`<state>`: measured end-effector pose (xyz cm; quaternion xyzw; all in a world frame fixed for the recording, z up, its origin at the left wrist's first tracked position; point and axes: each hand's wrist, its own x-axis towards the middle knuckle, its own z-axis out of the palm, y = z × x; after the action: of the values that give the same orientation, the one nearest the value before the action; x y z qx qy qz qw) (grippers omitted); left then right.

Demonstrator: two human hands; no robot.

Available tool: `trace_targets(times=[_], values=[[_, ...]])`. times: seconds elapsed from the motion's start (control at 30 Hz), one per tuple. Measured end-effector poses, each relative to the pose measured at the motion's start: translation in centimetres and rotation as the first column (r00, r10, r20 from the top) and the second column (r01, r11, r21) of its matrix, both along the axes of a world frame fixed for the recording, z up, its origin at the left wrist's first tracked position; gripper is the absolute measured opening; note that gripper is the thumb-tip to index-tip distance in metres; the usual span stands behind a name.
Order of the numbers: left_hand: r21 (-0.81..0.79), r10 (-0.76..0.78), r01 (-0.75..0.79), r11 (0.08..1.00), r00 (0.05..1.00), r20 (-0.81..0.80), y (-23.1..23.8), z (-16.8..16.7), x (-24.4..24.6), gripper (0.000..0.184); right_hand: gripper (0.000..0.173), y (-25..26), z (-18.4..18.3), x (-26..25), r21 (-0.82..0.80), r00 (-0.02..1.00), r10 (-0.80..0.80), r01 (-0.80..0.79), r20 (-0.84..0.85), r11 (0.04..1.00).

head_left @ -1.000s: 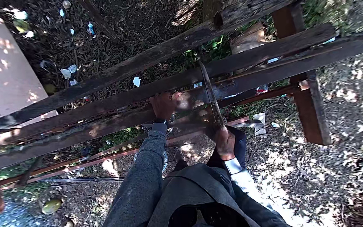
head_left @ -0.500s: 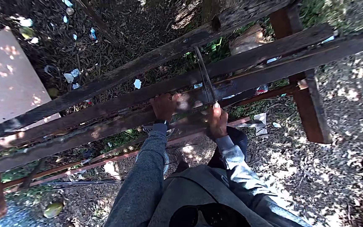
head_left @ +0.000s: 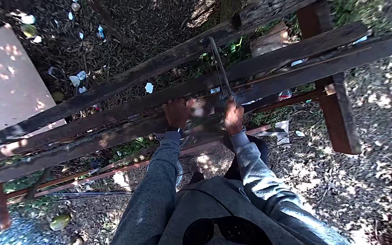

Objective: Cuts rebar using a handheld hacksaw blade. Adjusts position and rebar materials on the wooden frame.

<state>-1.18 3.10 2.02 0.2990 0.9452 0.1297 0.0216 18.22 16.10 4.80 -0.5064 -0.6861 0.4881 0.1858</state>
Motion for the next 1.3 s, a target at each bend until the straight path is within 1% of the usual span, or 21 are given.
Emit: trace_targets(times=[0.1,0.17,0.23,0.27,0.33,0.43,0.5,0.53,0.6,0.67,0.77,0.83,0.9,0.97,1.03,1.07,1.13,1.2,1.3], values=[[0.007,0.002,-0.003,1.0,1.0,0.016,0.0,0.0,-0.2,0.073,0.068,-1.7,-1.7,3.4,0.132,0.988,0.06,-0.041,-0.139,0.99],[-0.004,0.004,-0.004,1.0,1.0,0.027,0.1,0.2,-0.1,0.073,0.068,-4.0,-2.7,7.7,0.128,0.972,0.073,-0.045,-0.225,0.991],[-0.011,0.001,-0.001,1.0,1.0,0.03,0.1,0.4,-0.1,0.072,0.064,-6.5,-2.2,11.2,0.089,0.96,0.061,-0.037,-0.272,0.995],[-0.009,0.0,0.0,1.0,1.0,0.027,0.1,0.4,-0.1,0.071,0.062,-7.1,-1.5,11.9,0.076,0.957,0.061,-0.041,-0.283,0.996],[-0.005,0.001,-0.001,1.0,1.0,0.014,0.2,0.3,-0.2,0.072,0.062,-6.5,-0.1,10.6,0.092,0.967,0.064,-0.042,-0.247,0.995],[-0.004,-0.001,0.001,1.0,1.0,0.008,0.2,0.0,-0.2,0.071,0.069,-2.2,-0.2,4.5,0.189,0.993,0.09,-0.073,-0.082,0.979],[-0.019,-0.006,0.006,1.0,1.0,-0.001,0.1,-0.1,-0.1,0.071,0.072,-0.1,-0.4,0.9,0.126,0.999,0.038,-0.037,-0.007,0.991],[-0.016,-0.006,0.006,1.0,1.0,-0.009,0.1,-0.1,-0.1,0.071,0.073,0.2,-0.4,0.2,0.087,1.0,0.027,-0.027,0.002,0.996],[-0.005,-0.005,0.005,1.0,1.0,-0.024,0.2,-0.1,0.1,0.072,0.07,0.2,-0.7,0.8,0.075,0.998,0.048,-0.044,-0.046,0.996],[0.013,-0.005,0.006,1.0,0.999,-0.038,0.1,-0.1,0.0,0.072,0.068,-0.8,-1.3,2.4,0.111,0.991,0.065,-0.052,-0.115,0.992],[0.006,-0.001,0.001,1.0,1.0,-0.012,0.1,0.1,0.0,0.072,0.064,-3.8,-2.8,7.2,0.091,0.966,0.048,-0.026,-0.253,0.996],[0.019,-0.001,0.001,1.0,1.0,-0.009,0.0,0.2,0.1,0.072,0.064,-6.2,-2.1,10.7,0.074,0.961,0.051,-0.032,-0.27,0.997],[0.03,-0.001,0.001,1.0,1.0,-0.006,0.0,0.3,0.1,0.071,0.064,-7.0,-0.8,11.7,0.087,0.964,0.057,-0.035,-0.26,0.996],[0.031,-0.002,0.002,1.0,1.0,-0.007,0.0,0.2,0.0,0.071,0.065,-5.6,0.3,9.3,0.137,0.977,0.077,-0.05,-0.199,0.989],[0.026,-0.003,0.003,1.0,1.0,-0.012,0.0,0.0,0.0,0.07,0.069,-2.7,0.0,4.8,0.184,0.992,0.074,-0.055,-0.098,0.981],[0.02,-0.003,0.003,1.0,1.0,-0.014,-0.1,-0.1,0.1,0.07,0.07,-1.4,-0.2,2.6,0.146,0.998,0.052,-0.045,-0.047,0.988],[0.003,-0.001,0.001,1.0,1.0,-0.014,-0.1,0.0,0.1,0.07,0.078,0.0,0.2,-0.1,0.027,1.0,-0.001,0.001,0.018,1.0],[0.006,0.003,-0.003,1.0,1.0,-0.013,0.1,0.1,0.1,0.071,0.077,0.2,0.3,-0.3,-0.028,0.999,-0.013,0.014,0.031,1.0],[0.019,0.001,0.0,1.0,1.0,-0.014,0.1,0.0,0.1,0.072,0.075,-0.2,0.2,-0.1,-0.011,1.0,-0.017,0.017,0.013,1.0]])
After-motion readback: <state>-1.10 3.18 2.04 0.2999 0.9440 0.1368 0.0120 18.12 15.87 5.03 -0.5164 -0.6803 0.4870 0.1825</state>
